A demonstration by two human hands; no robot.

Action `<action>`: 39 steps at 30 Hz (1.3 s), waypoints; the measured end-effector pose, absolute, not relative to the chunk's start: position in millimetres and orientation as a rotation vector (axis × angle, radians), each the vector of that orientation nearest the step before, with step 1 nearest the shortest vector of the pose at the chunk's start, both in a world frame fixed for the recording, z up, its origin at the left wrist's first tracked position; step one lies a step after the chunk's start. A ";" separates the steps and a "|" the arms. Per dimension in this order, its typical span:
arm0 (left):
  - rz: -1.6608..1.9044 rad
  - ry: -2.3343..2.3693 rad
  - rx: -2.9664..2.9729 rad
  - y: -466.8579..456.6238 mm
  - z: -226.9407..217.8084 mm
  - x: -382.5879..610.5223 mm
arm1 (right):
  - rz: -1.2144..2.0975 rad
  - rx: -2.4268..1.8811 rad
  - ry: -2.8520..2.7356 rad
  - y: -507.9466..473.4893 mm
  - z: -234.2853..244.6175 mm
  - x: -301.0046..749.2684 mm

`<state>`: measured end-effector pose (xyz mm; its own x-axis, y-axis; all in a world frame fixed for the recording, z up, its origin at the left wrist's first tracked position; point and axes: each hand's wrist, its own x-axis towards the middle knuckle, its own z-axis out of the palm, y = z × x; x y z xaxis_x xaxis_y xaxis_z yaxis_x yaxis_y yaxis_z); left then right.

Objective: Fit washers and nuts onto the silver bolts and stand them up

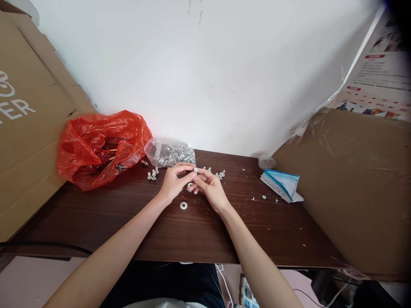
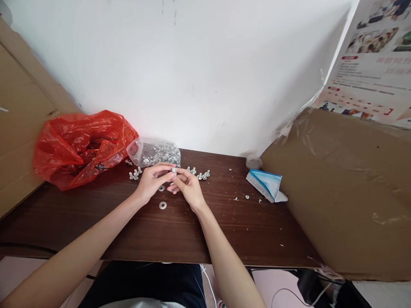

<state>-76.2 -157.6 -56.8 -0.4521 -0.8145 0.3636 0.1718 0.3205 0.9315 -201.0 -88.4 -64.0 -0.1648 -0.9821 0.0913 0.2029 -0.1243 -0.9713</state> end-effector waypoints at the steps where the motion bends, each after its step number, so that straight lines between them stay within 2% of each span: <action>1: -1.298 -1.647 0.598 -157.2 -56.5 -76.0 | -1.494 -1.046 1.098 -88.3 -64.0 -200.5; 14: -1.283 -1.780 0.603 -157.6 -58.5 -76.6 | -1.604 -0.938 1.098 -89.1 -63.3 -200.8; 20: -1.437 -1.723 0.649 -155.2 -52.4 -74.3 | -1.593 -0.990 1.091 -88.3 -63.3 -199.6; 30: -1.382 -1.455 0.729 -160.8 -52.1 -74.6 | -1.628 -0.977 1.110 -87.9 -59.9 -199.2; 35: -1.438 -1.585 0.655 -162.5 -47.6 -71.6 | -1.610 -1.051 1.115 -87.4 -58.8 -197.8; 39: -1.304 -1.472 0.773 -170.4 -45.4 -66.7 | -1.638 -1.035 1.116 -87.6 -59.4 -197.9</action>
<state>-66.7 -170.4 -45.4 -0.3129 -0.9150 0.2548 0.1424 0.2200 0.9650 -197.9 -87.6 -59.4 -0.2708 -0.9500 0.1555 0.2028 -0.2142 -0.9555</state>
